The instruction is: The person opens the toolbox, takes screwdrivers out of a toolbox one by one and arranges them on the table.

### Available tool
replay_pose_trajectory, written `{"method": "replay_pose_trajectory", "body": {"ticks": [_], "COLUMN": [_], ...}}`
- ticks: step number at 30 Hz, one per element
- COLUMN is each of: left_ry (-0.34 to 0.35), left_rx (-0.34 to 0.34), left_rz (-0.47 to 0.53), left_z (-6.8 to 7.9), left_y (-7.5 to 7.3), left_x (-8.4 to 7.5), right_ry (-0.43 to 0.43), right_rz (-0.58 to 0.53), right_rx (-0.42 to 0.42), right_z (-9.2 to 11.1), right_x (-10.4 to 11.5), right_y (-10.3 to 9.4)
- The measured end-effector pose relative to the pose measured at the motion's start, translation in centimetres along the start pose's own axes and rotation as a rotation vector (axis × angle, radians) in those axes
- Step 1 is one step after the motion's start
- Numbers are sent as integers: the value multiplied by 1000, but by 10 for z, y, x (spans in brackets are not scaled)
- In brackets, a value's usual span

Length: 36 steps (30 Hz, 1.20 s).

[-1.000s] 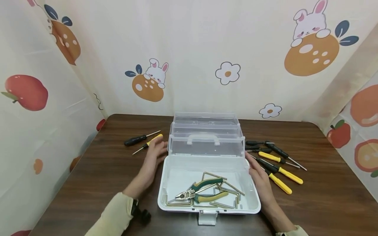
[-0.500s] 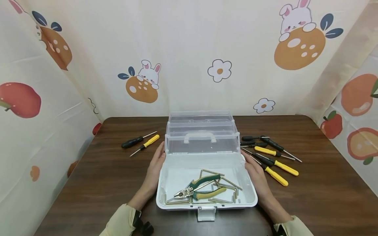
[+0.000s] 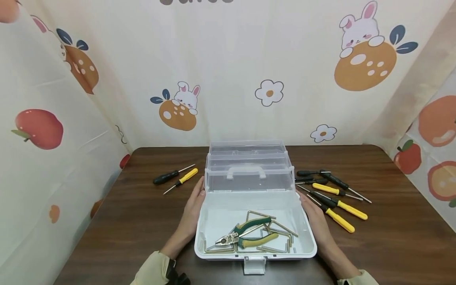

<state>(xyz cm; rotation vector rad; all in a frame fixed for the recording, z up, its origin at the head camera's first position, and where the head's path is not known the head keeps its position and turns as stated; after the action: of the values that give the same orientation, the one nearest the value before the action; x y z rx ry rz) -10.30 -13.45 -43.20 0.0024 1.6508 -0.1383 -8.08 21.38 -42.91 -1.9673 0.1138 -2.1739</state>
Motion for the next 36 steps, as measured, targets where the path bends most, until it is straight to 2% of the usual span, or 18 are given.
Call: {"method": "replay_pose_trajectory", "body": {"ticks": [6,9,17,23,28,36], "left_ry": [-28,-47,-28,-58,-55,-83], "left_rx": [-30,-37,-30,-23,-31,-68], "left_rz": [16,13,0,5,2,-81], "left_z": [4,7,5,6,3,3], "left_y": [0,0,0,2,1,-3], "left_x": [-3,-3,-7,-8,-12,-5], "right_ry": [104,117,68,83,26,25], "right_rz": [20,9,-6,-2,16,6], "right_rx": [14,21,17,21,9,8], "right_z": [1,3,1,3,1,1], "right_x": [1,0,4,7,9,3], "right_y": [-2,-1,0,-4,-6,-3]}}
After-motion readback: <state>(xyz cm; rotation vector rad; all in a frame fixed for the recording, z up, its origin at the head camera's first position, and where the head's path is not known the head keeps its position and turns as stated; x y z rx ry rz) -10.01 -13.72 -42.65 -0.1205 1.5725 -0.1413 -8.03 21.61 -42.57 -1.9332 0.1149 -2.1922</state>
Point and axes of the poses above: each hand's wrist, its own z-axis away from the middle knuckle, its own y-axis out of the palm, x = y × z, the point moved 2 cm from there along -z, towards the middle knuckle, and after that the axes turned 4 degrees about z, right-handed, at the moved point
